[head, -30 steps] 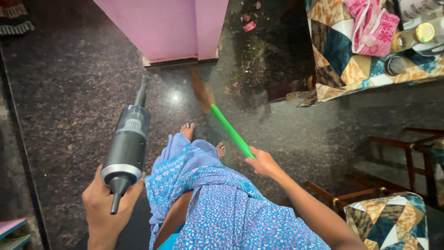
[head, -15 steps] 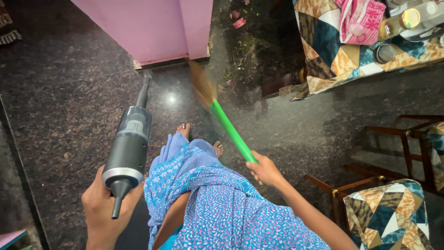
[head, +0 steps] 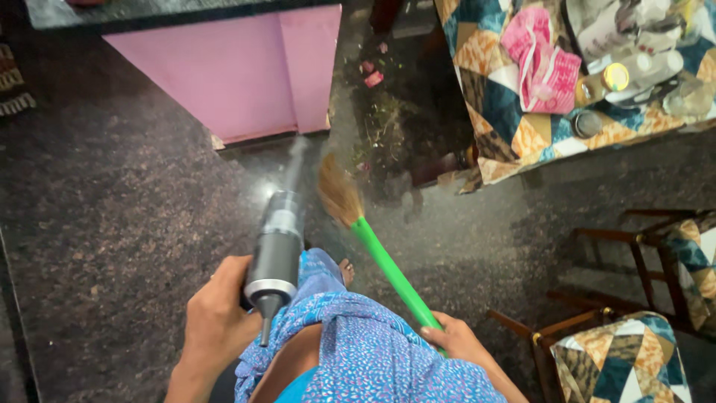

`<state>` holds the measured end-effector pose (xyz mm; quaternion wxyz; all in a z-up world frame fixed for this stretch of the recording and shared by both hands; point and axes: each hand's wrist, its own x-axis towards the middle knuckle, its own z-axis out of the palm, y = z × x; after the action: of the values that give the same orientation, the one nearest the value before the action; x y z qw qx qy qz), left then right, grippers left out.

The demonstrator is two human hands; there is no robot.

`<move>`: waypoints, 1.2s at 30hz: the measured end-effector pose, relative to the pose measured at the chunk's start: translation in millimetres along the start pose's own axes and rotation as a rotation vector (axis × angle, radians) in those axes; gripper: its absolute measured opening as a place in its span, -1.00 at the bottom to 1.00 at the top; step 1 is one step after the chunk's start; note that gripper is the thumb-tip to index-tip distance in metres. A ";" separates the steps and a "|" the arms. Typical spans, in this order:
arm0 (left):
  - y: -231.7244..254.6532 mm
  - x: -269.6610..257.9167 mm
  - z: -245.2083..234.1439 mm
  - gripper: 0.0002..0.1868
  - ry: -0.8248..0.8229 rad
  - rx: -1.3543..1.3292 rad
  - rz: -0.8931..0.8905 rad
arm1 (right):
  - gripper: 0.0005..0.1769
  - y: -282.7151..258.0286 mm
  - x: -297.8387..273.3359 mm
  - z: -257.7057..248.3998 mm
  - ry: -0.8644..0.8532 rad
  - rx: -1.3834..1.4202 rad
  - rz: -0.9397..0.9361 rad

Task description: The person sweeps debris from a dark tiled floor into a blue plastic tub using a handheld broom while holding a portable vacuum cleaner.

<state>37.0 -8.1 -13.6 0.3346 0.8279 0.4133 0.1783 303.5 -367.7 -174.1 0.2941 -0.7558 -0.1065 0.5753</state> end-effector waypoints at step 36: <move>55.2 620.3 89.5 -0.31 0.195 -0.007 0.706 | -0.44 -341.4 248.6 -70.8 0.512 -0.140 0.048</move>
<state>488.2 430.1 -27.1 0.2141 0.8975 0.1313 0.3625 508.4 8.3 -169.3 0.2448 -0.8976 -0.0505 0.3632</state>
